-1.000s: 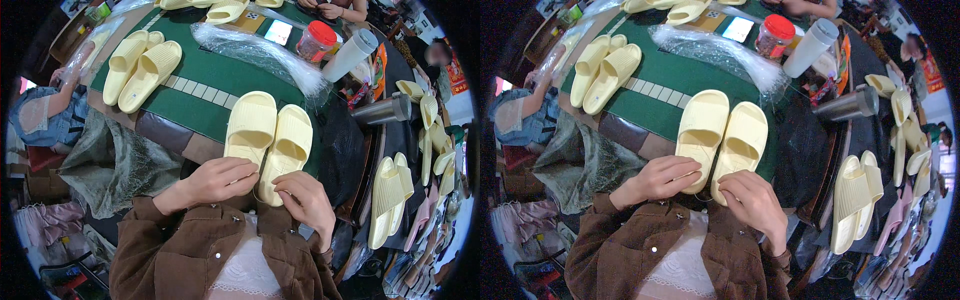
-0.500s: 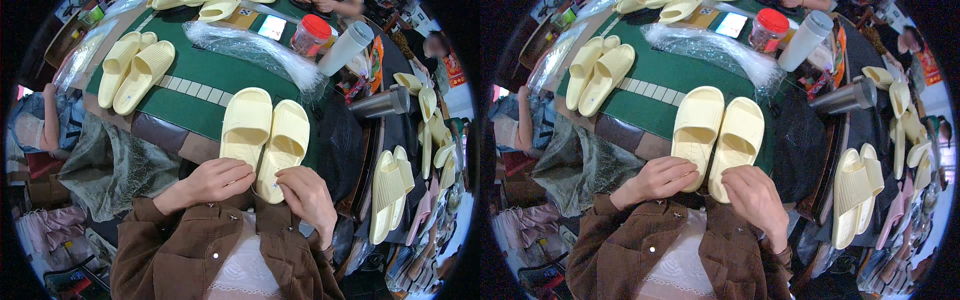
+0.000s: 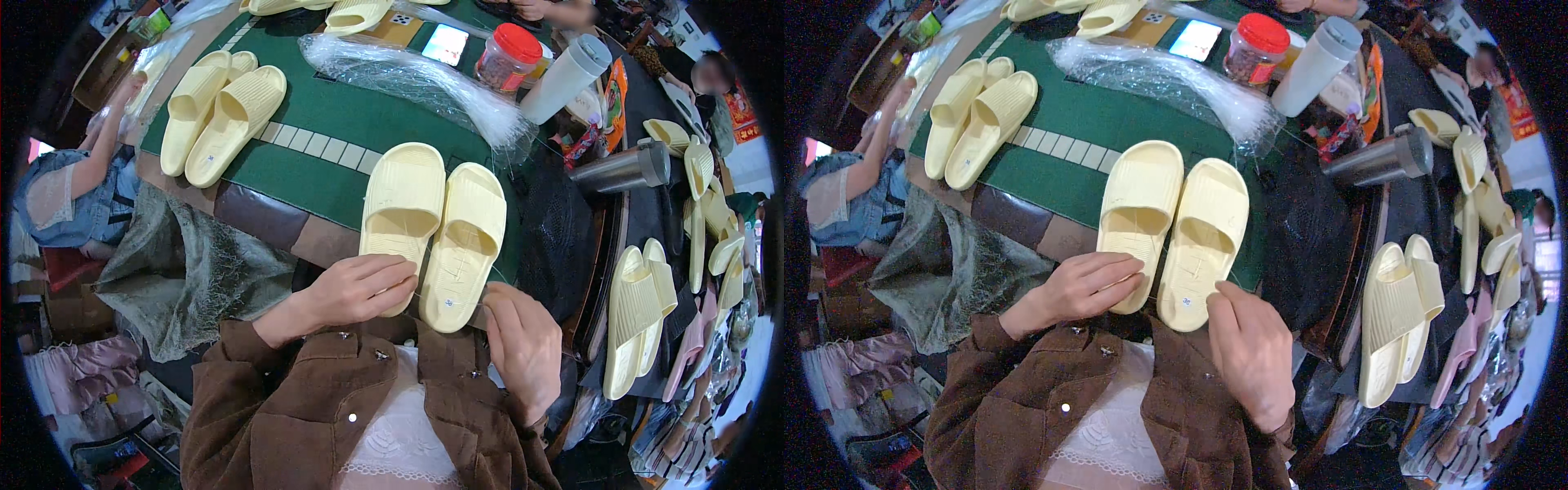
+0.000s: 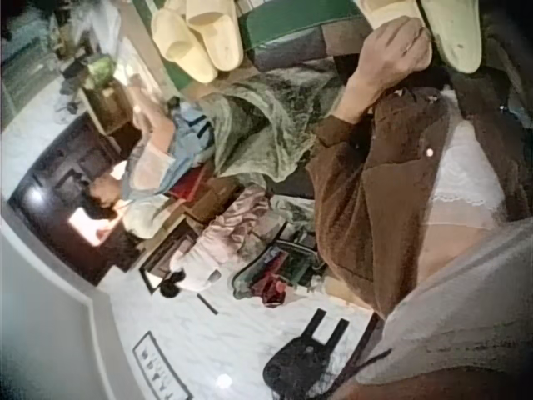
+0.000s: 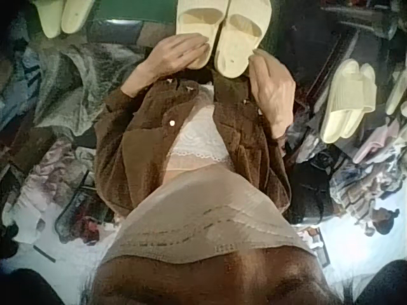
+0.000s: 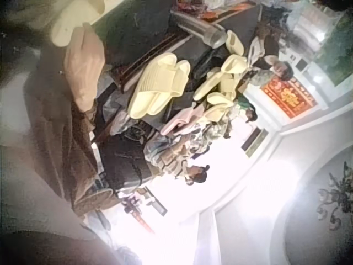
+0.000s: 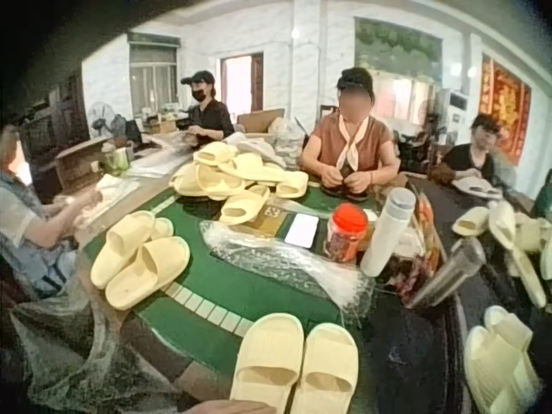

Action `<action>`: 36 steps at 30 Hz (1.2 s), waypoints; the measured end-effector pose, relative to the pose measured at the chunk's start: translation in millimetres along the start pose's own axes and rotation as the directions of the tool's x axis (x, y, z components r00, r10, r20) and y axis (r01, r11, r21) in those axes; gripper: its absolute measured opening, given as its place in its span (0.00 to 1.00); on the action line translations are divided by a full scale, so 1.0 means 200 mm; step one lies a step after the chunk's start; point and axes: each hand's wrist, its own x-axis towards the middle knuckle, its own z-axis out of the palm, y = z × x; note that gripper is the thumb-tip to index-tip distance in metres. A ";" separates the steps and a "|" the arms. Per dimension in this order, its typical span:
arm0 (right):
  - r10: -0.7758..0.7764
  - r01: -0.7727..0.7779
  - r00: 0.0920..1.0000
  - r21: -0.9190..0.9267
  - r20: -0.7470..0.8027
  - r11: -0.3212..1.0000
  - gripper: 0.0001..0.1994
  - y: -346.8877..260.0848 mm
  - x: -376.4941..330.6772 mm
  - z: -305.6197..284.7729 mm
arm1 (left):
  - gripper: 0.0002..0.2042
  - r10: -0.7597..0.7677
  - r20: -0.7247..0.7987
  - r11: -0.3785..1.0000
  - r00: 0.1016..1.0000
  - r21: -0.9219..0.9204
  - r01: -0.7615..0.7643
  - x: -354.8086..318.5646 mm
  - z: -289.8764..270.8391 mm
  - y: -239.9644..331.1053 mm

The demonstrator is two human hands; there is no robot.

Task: The person assembles slipper pairs by hand at a table. They pick up individual slipper halves, align them, and press them together to form complete pairs. The person handles multiple pairs in different colors, including yellow, black, pink, and white, placing the finished pairs on the table.

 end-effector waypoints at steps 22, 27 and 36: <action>-0.124 0.068 0.982 0.338 0.146 0.939 0.06 0.11 0.11 0.35 | 0.32 -0.385 0.232 0.915 0.893 -0.032 0.403 -0.02 0.13 -0.05; 0.004 0.014 0.996 0.210 -0.085 0.978 0.07 0.20 0.15 0.41 | 0.35 -0.379 0.316 0.900 0.870 -0.094 0.426 -0.01 0.14 -0.06; 0.062 -0.036 0.992 0.222 -0.113 0.974 0.06 0.22 0.15 0.49 | 0.33 -0.328 0.400 0.925 0.856 -0.047 0.377 0.14 0.19 -0.09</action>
